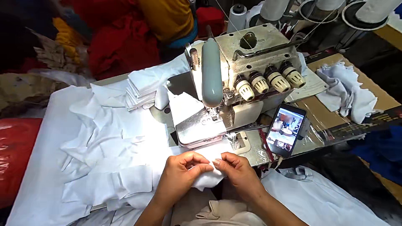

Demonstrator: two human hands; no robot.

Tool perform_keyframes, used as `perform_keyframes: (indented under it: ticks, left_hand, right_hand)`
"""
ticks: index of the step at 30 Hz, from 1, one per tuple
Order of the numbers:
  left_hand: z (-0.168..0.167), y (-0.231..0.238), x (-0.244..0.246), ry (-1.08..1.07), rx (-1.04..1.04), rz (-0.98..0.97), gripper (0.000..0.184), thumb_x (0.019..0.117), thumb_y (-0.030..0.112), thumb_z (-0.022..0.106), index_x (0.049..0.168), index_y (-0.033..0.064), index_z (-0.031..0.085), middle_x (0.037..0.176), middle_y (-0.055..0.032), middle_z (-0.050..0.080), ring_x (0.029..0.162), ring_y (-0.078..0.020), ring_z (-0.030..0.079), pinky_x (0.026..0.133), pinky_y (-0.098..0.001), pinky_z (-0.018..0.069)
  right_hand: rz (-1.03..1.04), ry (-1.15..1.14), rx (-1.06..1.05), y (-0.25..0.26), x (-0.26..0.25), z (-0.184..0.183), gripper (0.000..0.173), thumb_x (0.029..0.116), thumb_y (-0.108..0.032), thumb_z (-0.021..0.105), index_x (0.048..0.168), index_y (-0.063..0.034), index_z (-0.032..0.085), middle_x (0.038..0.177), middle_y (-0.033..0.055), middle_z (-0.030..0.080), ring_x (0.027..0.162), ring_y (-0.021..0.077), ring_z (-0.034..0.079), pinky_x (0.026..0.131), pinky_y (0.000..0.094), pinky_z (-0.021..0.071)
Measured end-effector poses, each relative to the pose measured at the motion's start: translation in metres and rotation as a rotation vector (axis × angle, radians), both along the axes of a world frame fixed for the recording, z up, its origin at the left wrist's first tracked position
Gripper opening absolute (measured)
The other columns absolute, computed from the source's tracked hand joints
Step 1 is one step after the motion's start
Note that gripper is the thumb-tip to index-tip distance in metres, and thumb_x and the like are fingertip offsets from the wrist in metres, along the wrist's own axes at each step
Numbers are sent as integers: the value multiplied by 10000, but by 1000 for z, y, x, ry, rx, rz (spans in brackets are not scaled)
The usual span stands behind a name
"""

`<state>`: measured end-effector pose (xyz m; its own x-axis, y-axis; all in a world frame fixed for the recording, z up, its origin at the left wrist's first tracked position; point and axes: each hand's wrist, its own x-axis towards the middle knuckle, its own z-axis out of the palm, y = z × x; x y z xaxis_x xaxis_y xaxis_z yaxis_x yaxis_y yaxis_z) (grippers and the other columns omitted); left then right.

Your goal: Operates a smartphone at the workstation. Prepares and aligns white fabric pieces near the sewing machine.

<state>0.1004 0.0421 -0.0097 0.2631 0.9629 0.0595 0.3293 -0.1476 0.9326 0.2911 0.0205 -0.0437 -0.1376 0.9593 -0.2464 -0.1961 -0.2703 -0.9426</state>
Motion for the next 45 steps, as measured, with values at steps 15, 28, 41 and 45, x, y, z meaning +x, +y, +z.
perform_keyframes:
  ticks: [15,28,41,45]
  left_hand:
    - [-14,-5,16,-9,124,15,93,842,249,814,858,158,809,831,62,751,768,-31,703,693,-177,591]
    - [-22,-1,20,42,-13,82,98,794,245,855,820,170,798,776,76,741,676,-19,672,632,-169,564]
    - [-22,4,8,-109,-114,-140,124,862,243,793,859,130,744,781,86,689,666,37,589,599,-127,482]
    - [21,37,-62,47,-230,-768,520,854,504,753,1101,49,694,856,12,705,749,29,629,656,-187,527]
  right_hand:
    - [-15,45,-57,-5,10,-1,130,996,-62,595,954,-31,714,786,1,708,711,41,669,679,211,571]
    - [40,-11,-28,-7,13,-3,163,995,-77,572,953,-49,728,780,-25,699,711,27,659,681,207,562]
    - [87,-31,181,-13,20,-5,76,934,-78,676,973,-30,721,830,-68,706,735,-43,638,689,152,545]
    - [-44,54,371,3,31,9,137,962,-19,621,1020,-91,722,929,-78,735,812,-23,673,733,179,582]
